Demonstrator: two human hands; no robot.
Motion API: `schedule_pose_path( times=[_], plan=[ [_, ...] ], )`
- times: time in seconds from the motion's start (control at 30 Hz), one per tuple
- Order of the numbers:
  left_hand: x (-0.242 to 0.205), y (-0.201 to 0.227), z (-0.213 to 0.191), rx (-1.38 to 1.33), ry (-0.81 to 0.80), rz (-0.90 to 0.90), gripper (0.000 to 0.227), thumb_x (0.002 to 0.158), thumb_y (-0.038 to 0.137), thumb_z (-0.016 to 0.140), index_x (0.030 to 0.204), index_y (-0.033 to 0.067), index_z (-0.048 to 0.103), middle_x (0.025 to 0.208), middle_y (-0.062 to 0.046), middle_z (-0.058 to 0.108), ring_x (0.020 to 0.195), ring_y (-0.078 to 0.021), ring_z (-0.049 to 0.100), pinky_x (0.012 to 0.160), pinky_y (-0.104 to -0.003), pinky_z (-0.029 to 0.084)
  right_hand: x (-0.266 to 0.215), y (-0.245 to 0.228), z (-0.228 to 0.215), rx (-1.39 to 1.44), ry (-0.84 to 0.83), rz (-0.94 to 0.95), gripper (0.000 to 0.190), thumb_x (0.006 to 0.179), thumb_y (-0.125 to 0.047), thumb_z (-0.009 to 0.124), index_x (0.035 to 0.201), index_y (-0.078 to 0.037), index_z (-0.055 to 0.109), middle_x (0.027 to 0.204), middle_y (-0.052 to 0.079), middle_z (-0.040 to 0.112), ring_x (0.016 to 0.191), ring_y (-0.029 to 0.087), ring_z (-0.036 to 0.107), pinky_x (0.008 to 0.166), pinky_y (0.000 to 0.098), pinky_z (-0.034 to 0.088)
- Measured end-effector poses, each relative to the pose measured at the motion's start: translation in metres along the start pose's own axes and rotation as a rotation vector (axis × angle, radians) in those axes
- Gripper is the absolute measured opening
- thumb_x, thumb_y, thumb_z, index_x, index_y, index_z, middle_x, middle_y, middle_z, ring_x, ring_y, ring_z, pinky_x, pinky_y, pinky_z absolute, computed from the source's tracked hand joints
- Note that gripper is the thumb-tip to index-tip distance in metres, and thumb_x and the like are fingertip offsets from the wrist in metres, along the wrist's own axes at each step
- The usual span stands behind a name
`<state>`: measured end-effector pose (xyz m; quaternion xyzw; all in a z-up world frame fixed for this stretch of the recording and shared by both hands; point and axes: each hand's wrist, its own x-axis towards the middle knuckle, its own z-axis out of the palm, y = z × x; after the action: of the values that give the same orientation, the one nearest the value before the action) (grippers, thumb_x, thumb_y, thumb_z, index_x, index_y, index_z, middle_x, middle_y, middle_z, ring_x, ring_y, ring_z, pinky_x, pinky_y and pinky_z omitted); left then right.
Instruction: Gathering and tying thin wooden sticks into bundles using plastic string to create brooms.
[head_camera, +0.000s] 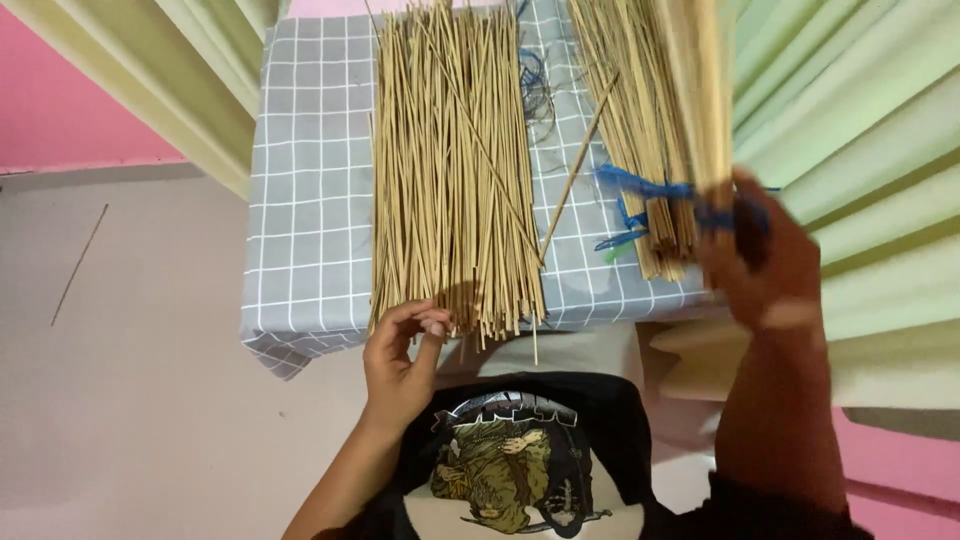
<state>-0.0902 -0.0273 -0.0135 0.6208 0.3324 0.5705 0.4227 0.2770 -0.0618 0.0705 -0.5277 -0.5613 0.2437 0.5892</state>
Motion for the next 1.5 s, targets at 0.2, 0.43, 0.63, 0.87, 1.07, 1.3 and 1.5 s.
schedule_pose_path(
  times=[0.2, 0.43, 0.63, 0.87, 1.07, 1.3, 1.5],
  plan=[
    [-0.001, -0.003, -0.005, 0.03, -0.003, -0.006, 0.023, 0.1, 0.012, 0.063, 0.121, 0.0044, 0.061, 0.107, -0.009, 0.073, 0.103, -0.0205, 0.071, 0.096, -0.034, 0.06, 0.073, 0.012, 0.015, -1.005, -0.063, -0.352, 0.061, 0.091, 0.0, 0.067, 0.148, 0.016, 0.053, 0.114, 0.035, 0.071, 0.093, 0.05, 0.069, 0.082, 0.0563, 0.059],
    [-0.003, -0.008, -0.006, 0.081, -0.052, -0.043, 0.025, 0.1, 0.013, 0.062, 0.123, 0.004, 0.061, 0.107, -0.009, 0.073, 0.099, -0.0201, 0.071, 0.09, -0.034, 0.061, 0.072, 0.012, 0.031, -0.957, -0.226, 0.458, 0.018, 0.083, -0.025, 0.049, 0.09, -0.008, 0.047, 0.089, 0.02, 0.061, 0.079, 0.043, 0.056, 0.068, 0.0513, 0.043],
    [0.003, -0.007, 0.002, 0.131, -0.106, -0.01, 0.024, 0.1, 0.014, 0.061, 0.122, 0.0054, 0.062, 0.107, -0.009, 0.074, 0.101, -0.02, 0.072, 0.093, -0.035, 0.059, 0.061, -0.011, 0.03, -0.814, -0.208, 0.342, 0.035, 0.091, -0.022, 0.057, 0.124, -0.01, 0.057, 0.109, 0.017, 0.064, 0.095, 0.039, 0.06, 0.079, 0.0503, 0.047],
    [0.005, -0.025, 0.0, 0.151, -0.011, 0.063, 0.024, 0.09, -0.006, 0.066, 0.114, -0.0035, 0.069, 0.093, -0.016, 0.078, 0.081, -0.0249, 0.073, 0.076, -0.041, 0.058, -0.026, 0.109, 0.047, -1.044, 0.516, -0.544, 0.022, 0.095, -0.003, 0.08, 0.115, 0.0, 0.072, 0.103, 0.011, 0.066, 0.093, 0.026, 0.072, 0.09, 0.033, 0.056],
    [0.011, -0.006, -0.01, 0.195, 0.026, 0.065, 0.025, 0.092, -0.005, 0.065, 0.116, -0.0023, 0.068, 0.096, -0.015, 0.077, 0.083, -0.0278, 0.075, 0.075, -0.041, 0.058, 0.018, 0.066, 0.114, -1.021, -0.377, -0.077, 0.044, 0.108, -0.049, 0.04, 0.129, -0.023, 0.07, 0.103, 0.01, 0.073, 0.087, 0.037, 0.075, 0.074, 0.052, 0.06],
    [0.002, -0.01, -0.017, 0.197, 0.044, 0.041, 0.025, 0.091, -0.004, 0.066, 0.116, -0.001, 0.068, 0.095, -0.013, 0.078, 0.081, -0.0225, 0.072, 0.073, -0.038, 0.056, 0.054, 0.098, 0.134, -0.758, -0.319, -0.183, 0.03, 0.103, -0.032, 0.06, 0.104, -0.009, 0.078, 0.089, 0.014, 0.071, 0.087, 0.039, 0.072, 0.073, 0.0481, 0.057],
    [0.001, -0.01, -0.02, 0.174, 0.058, 0.026, 0.023, 0.092, -0.005, 0.065, 0.114, 0.0, 0.068, 0.095, -0.012, 0.079, 0.081, -0.0228, 0.073, 0.073, -0.039, 0.057, 0.083, 0.057, 0.144, -0.539, 0.041, -0.458, 0.026, 0.088, 0.0, 0.071, 0.113, -0.006, 0.076, 0.103, 0.008, 0.066, 0.082, 0.03, 0.069, 0.071, 0.036, 0.057]
  ],
)
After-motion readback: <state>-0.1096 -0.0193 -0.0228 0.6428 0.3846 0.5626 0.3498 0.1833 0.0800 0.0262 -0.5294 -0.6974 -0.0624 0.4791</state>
